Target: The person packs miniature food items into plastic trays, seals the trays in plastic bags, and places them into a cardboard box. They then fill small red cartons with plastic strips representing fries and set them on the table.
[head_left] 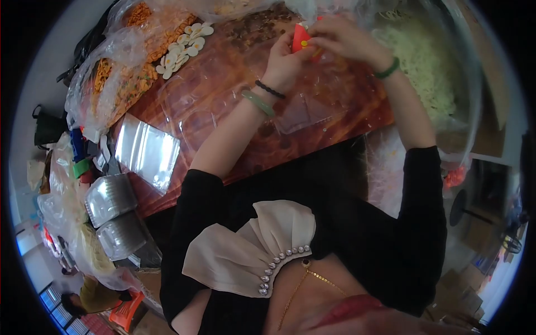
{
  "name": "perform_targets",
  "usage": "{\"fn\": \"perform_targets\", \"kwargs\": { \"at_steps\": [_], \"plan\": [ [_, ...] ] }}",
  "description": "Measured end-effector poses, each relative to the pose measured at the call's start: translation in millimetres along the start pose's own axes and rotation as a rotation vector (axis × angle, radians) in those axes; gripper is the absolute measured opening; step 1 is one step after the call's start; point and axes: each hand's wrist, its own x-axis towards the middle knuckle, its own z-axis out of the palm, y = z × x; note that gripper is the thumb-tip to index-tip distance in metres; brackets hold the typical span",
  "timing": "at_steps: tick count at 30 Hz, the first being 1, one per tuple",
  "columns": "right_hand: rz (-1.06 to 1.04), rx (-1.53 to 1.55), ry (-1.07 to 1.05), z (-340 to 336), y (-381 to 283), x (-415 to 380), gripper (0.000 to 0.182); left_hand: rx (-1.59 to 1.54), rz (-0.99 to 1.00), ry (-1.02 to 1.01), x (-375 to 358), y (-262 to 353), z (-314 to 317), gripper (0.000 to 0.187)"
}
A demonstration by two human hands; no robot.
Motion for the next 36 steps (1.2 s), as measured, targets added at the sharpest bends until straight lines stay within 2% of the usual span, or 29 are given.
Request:
{"fn": "perform_targets", "kwargs": {
  "at_steps": [1,3,4,5,6,7,8,10,11,12,13,15,16,18,19,20,21,22,26,27,30,31,33,36],
  "plan": [
    [-0.010,0.007,-0.007,1.3,-5.8,7.5,0.020,0.022,0.009,0.032,-2.2,4.0,-2.3,0.039],
    [0.037,-0.285,-0.100,2.8,-15.9,21.2,0.021,0.040,0.022,0.061,-5.2,3.8,-14.2,0.041],
    [0.033,-0.281,-0.103,13.4,-4.1,26.5,0.021,0.059,0.034,0.077,-6.8,4.4,-20.3,0.043],
    [0.015,-0.046,-0.112,32.8,20.1,34.5,0.021,0.058,0.032,0.082,-9.8,5.6,-27.7,0.043],
    [-0.003,0.190,-0.121,49.4,38.5,40.6,0.022,0.312,0.115,0.101,-13.3,8.3,-36.5,0.053],
    [-0.005,0.193,-0.126,62.0,47.3,44.6,0.022,0.567,0.197,0.120,-16.8,11.1,-45.5,0.063],
    [-0.011,0.078,-0.138,73.9,52.8,49.7,0.022,0.566,0.195,0.127,-20.7,14.9,-55.9,0.063],
    [-0.022,-0.034,-0.152,78.3,37.8,61.2,0.023,1.053,0.155,0.111,-26.4,21.7,-74.1,0.090],
    [0.039,-0.007,-0.259,75.5,21.2,65.2,0.024,1.053,0.152,0.115,-27.1,21.6,-78.3,0.090],
    [0.102,0.020,-0.366,73.9,9.5,68.5,0.025,1.182,0.198,0.090,-27.9,22.1,-80.7,0.097],
    [0.101,0.022,-0.368,79.7,11.2,70.5,0.025,1.310,0.244,0.062,-28.3,22.1,-82.4,0.104],
    [0.078,0.240,-0.436,95.4,21.0,71.2,0.028,1.250,0.214,0.060,-28.9,23.3,-81.8,0.105],
    [0.083,0.242,-0.437,100.8,26.5,69.9,0.028,1.190,0.187,0.059,-28.5,23.4,-80.4,0.106],
    [-0.027,0.198,-0.225,107.1,31.5,65.9,0.029,1.160,0.184,0.031,-26.5,20.6,-83.1,0.106],
    [-0.022,0.200,-0.224,104.7,32.9,63.1,0.029,1.135,0.190,0.008,-24.8,20.6,-85.1,0.106],
    [-0.026,0.207,-0.069,99.3,36.2,58.8,0.029,1.135,0.189,0.002,-25.2,20.5,-87.0,0.106],
    [-0.027,0.212,0.086,93.4,39.6,53.7,0.028,1.269,0.270,0.041,-27.5,23.2,-85.8,0.103],
    [-0.015,0.208,0.090,88.2,47.9,45.0,0.028,1.399,0.356,0.076,-26.6,25.2,-85.0,0.100],
    [0.509,0.081,0.220,38.1,113.7,-21.0,0.024,1.283,0.416,0.021,9.7,24.9,-72.5,0.092],
    [0.636,0.047,0.256,24.8,132.0,-36.4,0.023,1.300,0.481,-0.015,24.6,22.2,-61.2,0.089],
    [0.628,0.073,0.241,54.8,216.2,-83.9,0.019,1.336,0.612,-0.101,69.1,0.6,-29.9,0.085],
    [0.637,0.065,0.254,48.1,206.2,-83.3,0.019,1.298,0.638,-0.144,87.9,-18.5,-20.4,0.085],
    [0.596,0.078,0.044,36.6,165.8,-66.6,0.019,1.255,0.671,-0.198,121.6,-45.6,-4.9,0.084],
    [0.518,0.064,0.026,41.4,166.1,-64.3,0.019,1.334,0.670,-0.282,158.2,-64.7,8.6,0.084]
  ]
}}
